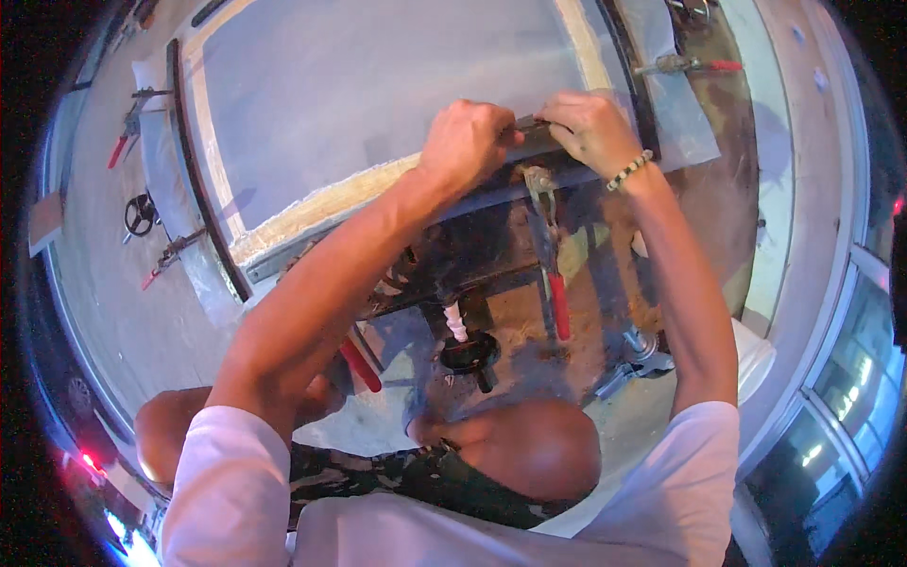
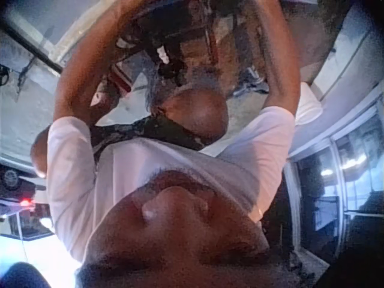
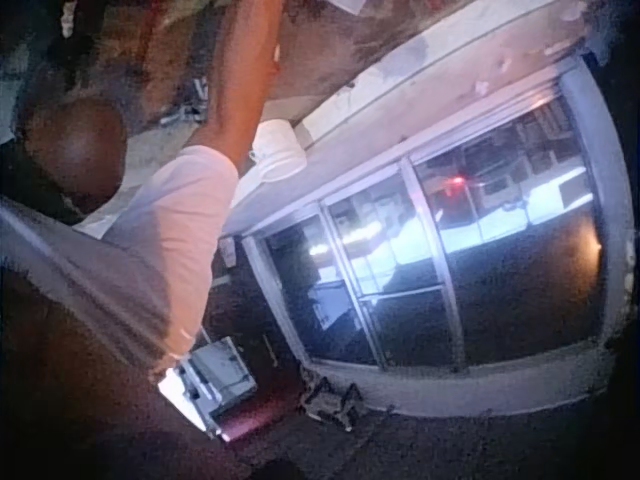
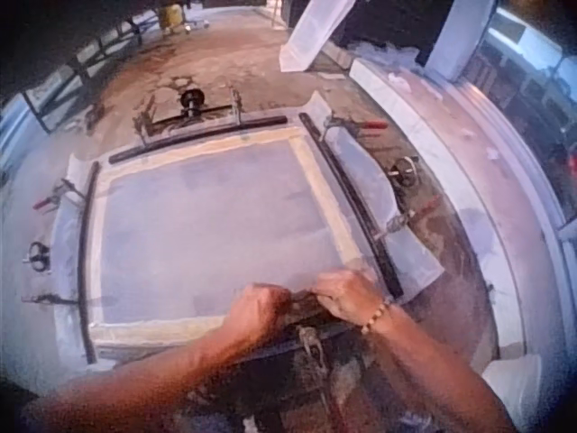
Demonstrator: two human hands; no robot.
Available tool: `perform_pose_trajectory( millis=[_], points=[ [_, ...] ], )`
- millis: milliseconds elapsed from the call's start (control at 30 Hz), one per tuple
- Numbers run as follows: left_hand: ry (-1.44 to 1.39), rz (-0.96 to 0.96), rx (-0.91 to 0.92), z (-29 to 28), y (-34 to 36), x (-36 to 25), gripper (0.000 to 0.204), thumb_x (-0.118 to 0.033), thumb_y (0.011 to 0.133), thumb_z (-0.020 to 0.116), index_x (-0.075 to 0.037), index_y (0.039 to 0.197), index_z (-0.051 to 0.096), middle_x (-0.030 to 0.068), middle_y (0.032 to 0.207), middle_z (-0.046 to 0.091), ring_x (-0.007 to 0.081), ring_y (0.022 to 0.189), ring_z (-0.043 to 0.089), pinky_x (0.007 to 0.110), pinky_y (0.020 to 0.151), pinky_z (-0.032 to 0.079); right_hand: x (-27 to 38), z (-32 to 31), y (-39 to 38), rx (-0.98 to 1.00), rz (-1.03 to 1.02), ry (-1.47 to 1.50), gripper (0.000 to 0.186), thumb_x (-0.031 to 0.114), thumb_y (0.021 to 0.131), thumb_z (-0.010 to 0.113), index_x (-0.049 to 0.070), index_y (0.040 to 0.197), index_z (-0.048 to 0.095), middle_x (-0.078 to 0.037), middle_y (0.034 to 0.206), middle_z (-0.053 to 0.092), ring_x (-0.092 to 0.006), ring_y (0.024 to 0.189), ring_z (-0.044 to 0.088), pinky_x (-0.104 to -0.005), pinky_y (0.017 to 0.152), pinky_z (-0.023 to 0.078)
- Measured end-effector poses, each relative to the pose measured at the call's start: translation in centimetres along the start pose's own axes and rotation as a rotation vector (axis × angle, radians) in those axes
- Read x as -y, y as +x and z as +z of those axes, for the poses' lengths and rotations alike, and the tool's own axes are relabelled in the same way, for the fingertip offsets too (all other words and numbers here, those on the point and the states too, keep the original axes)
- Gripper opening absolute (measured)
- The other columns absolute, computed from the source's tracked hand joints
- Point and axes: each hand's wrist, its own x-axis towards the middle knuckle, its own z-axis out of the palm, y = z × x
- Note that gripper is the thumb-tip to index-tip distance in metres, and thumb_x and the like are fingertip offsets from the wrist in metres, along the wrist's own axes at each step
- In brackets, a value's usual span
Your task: The person applies liquid adhesive along the borders of a screen printing frame from a small bottle, then rubs and spreads the liquid thoroughly across the tape edges using a green sponge scrub pad.
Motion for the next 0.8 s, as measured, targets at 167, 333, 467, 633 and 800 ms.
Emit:
perform_pose_trajectory(
  millis=[167, 333, 467, 633, 800],
  points=[
    [0.089, 0.000, 0.184, 0.2, 0.5, -1.1, 0.015, -0.008, 0.078, 0.070, -0.006, 0.092, 0.075, 0.0193, 0.083, 0.070, 0.0346, 0.074, 0.070, 0.043, 0.068, 0.055, -0.2, 1.1, -3.6, -0.082, -0.061, -0.020, 0.024, -0.003, 0.073, 0.064, 0.001, 0.096, 0.069, -0.012, 0.093, 0.067, -0.0310, 0.085, 0.067, -0.0361, 0.076, 0.055],
    [-0.020, 0.033, 0.131, 1.9, 4.0, -1.5, 0.007, -0.010, 0.075, 0.070, -0.007, 0.079, 0.075, 0.0195, 0.077, 0.069, 0.0389, 0.069, 0.068, 0.046, 0.067, 0.055, -2.0, 0.8, -4.6, -0.154, 0.068, -0.130, 0.025, -0.003, 0.071, 0.064, 0.001, 0.095, 0.069, -0.013, 0.098, 0.068, -0.0312, 0.090, 0.068, -0.0356, 0.079, 0.056],
    [0.051, 0.116, 0.183, 2.4, 4.3, -1.7, 0.007, -0.011, 0.076, 0.070, -0.009, 0.079, 0.076, 0.0177, 0.074, 0.069, 0.0379, 0.070, 0.068, 0.045, 0.068, 0.055, -1.1, 0.3, -6.1, -0.237, 0.031, -0.116, 0.025, -0.005, 0.072, 0.065, 0.001, 0.095, 0.070, -0.014, 0.099, 0.070, -0.0301, 0.092, 0.069, -0.0364, 0.081, 0.057],
    [0.034, 0.063, 0.204, 4.4, 7.4, -3.5, 0.016, -0.007, 0.071, 0.069, -0.008, 0.085, 0.076, 0.0180, 0.079, 0.070, 0.0386, 0.072, 0.068, 0.045, 0.069, 0.056, -3.9, -0.4, -6.7, -0.329, 0.194, -0.109, 0.036, -0.006, 0.065, 0.066, 0.002, 0.100, 0.070, -0.014, 0.103, 0.070, -0.0307, 0.097, 0.069, -0.0365, 0.084, 0.057],
    [0.087, 0.121, 0.292, 4.7, 8.8, -2.9, 0.009, -0.012, 0.077, 0.071, -0.008, 0.084, 0.076, 0.0187, 0.078, 0.069, 0.0387, 0.072, 0.068, 0.046, 0.068, 0.054, -3.8, -1.4, -7.5, -0.272, 0.204, -0.073, 0.043, -0.010, 0.062, 0.063, 0.002, 0.103, 0.068, -0.014, 0.102, 0.069, -0.0317, 0.095, 0.068, -0.0373, 0.082, 0.056]
  ],
)
